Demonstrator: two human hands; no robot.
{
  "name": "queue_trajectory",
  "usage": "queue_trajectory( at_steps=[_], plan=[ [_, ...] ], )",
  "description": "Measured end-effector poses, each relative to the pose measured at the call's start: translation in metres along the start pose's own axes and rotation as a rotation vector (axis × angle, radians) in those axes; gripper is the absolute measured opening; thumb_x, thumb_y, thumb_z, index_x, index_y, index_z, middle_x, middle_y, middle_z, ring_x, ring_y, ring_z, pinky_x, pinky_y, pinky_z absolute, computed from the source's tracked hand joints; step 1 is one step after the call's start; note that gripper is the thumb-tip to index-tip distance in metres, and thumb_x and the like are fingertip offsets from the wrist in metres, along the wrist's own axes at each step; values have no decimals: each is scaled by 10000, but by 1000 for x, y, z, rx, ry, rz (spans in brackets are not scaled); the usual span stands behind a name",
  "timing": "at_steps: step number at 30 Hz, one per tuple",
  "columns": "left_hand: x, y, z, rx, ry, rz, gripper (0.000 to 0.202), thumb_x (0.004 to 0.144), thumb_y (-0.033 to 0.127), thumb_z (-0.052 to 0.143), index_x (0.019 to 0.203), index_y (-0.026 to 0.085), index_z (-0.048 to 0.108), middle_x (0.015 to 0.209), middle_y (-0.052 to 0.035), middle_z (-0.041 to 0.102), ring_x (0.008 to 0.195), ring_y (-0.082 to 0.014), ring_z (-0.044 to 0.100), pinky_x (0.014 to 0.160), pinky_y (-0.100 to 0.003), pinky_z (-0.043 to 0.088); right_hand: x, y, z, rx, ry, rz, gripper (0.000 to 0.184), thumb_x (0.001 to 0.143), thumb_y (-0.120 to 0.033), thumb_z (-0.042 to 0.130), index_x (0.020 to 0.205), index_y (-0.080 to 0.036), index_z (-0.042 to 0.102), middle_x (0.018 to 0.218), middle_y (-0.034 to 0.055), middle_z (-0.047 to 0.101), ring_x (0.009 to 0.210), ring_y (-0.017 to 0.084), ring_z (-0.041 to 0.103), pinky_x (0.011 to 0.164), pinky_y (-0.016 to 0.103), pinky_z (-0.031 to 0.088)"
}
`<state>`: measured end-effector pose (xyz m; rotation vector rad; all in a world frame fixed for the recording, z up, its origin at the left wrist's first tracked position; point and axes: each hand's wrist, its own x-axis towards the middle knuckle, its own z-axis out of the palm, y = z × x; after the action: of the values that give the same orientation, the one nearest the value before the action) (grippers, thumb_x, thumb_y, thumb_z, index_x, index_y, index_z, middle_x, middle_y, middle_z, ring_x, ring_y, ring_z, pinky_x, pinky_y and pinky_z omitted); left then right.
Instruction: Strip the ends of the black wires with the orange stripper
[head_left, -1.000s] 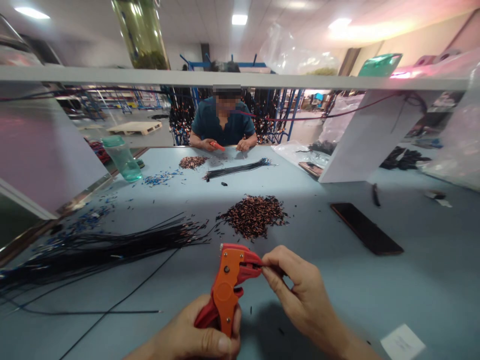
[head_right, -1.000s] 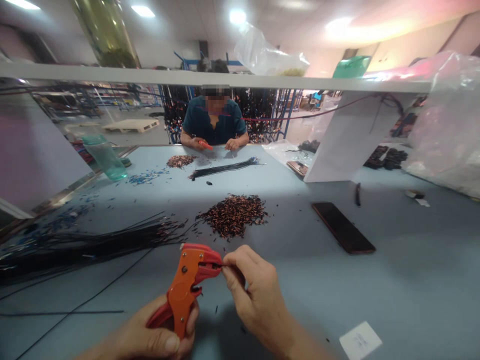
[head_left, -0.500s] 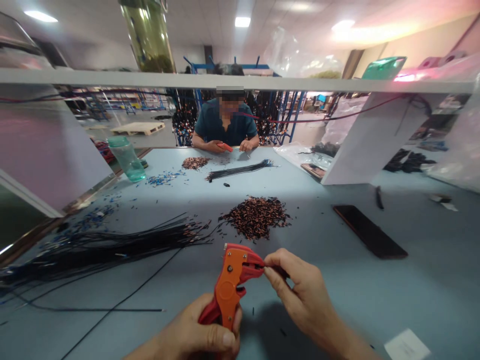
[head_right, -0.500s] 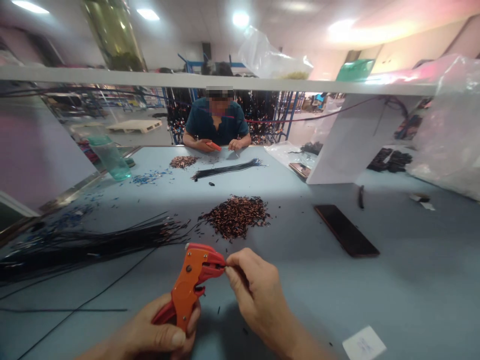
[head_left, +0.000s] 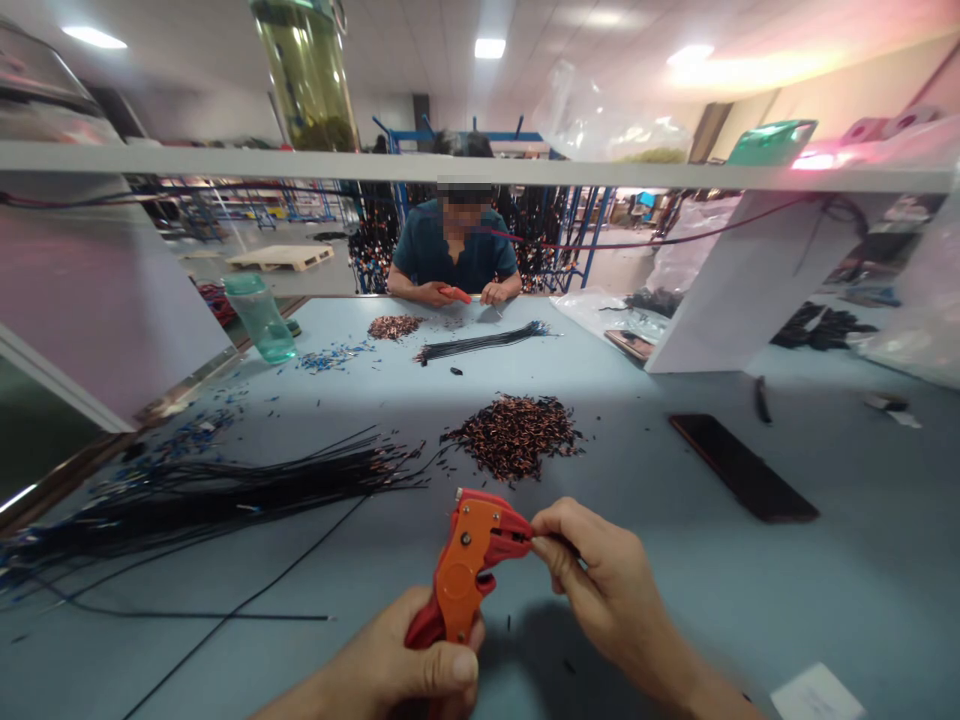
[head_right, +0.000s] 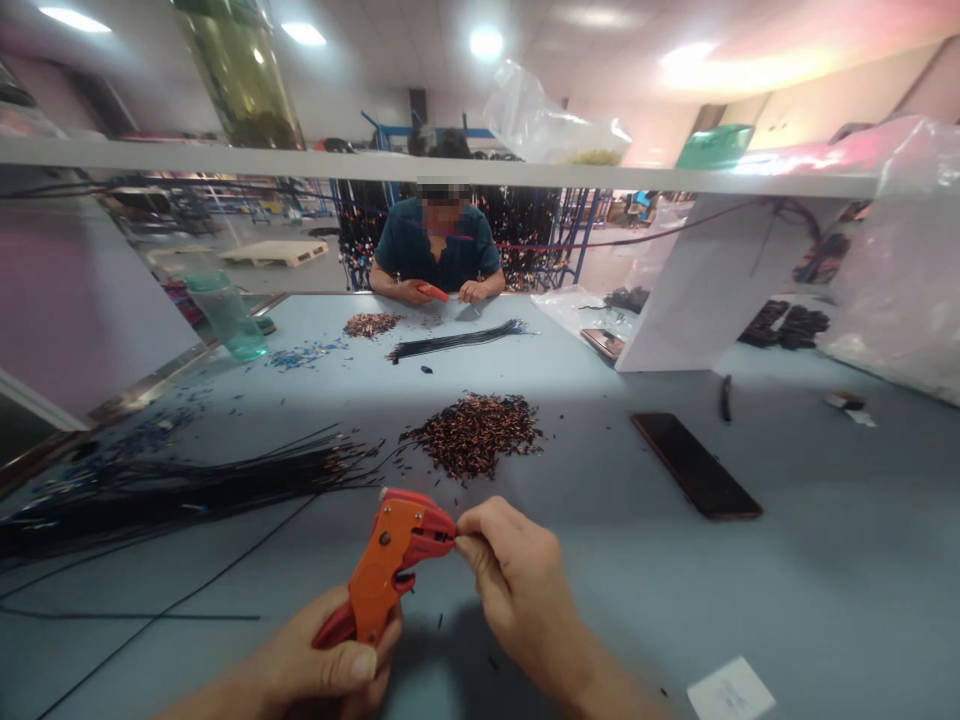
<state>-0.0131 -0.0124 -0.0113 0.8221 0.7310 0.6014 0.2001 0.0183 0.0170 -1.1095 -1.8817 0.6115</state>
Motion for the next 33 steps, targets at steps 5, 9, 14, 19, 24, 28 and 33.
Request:
queue_trajectory(
  at_steps=[5,9,14,19,24,28,33],
  plan=[
    [-1,3,3,115,-1,27,458,629,532,762,680,179,475,420,64,458,376,-62,376,389,-185,245,1,-4,-1,-17,24,-21,183,910,-215,481,740,-208,548,590,-33,500,502,115,454,496,220,370],
    [-2,4,7,150,51,39,480,626,549,761,654,194,441,371,97,394,324,-44,329,357,-179,206,0,-3,0,-18,-17,1,194,925,-222,451,756,-212,544,552,-52,446,456,109,399,465,220,334],
    [-1,1,7,89,74,35,507,616,567,766,702,196,432,385,112,385,308,-40,326,344,-168,249,1,0,4,-1,5,-15,191,925,-216,446,765,-201,549,563,-56,440,460,102,397,465,204,332],
    [-1,11,3,-1,5,111,440,668,493,760,748,170,472,524,45,501,407,-79,472,418,-198,380,3,5,5,-14,24,19,171,923,-232,453,784,-197,546,585,-55,442,500,103,426,502,196,346],
    [0,23,0,-90,103,241,336,738,395,721,891,163,533,682,13,546,593,-133,562,561,-271,471,3,7,5,-21,29,73,178,910,-252,456,761,-198,538,578,-56,427,507,108,423,502,207,337],
    [1,18,-2,-7,104,262,382,740,390,724,979,153,543,759,-12,563,691,-157,568,643,-305,471,2,6,6,11,17,102,168,905,-261,462,778,-194,551,604,-43,468,536,115,450,533,217,355],
    [-3,15,-1,220,120,315,347,801,420,657,1001,175,515,814,-20,554,730,-154,555,702,-314,457,3,1,3,93,-70,197,172,896,-272,446,772,-194,536,590,-49,442,538,116,428,528,223,345]
  ],
)
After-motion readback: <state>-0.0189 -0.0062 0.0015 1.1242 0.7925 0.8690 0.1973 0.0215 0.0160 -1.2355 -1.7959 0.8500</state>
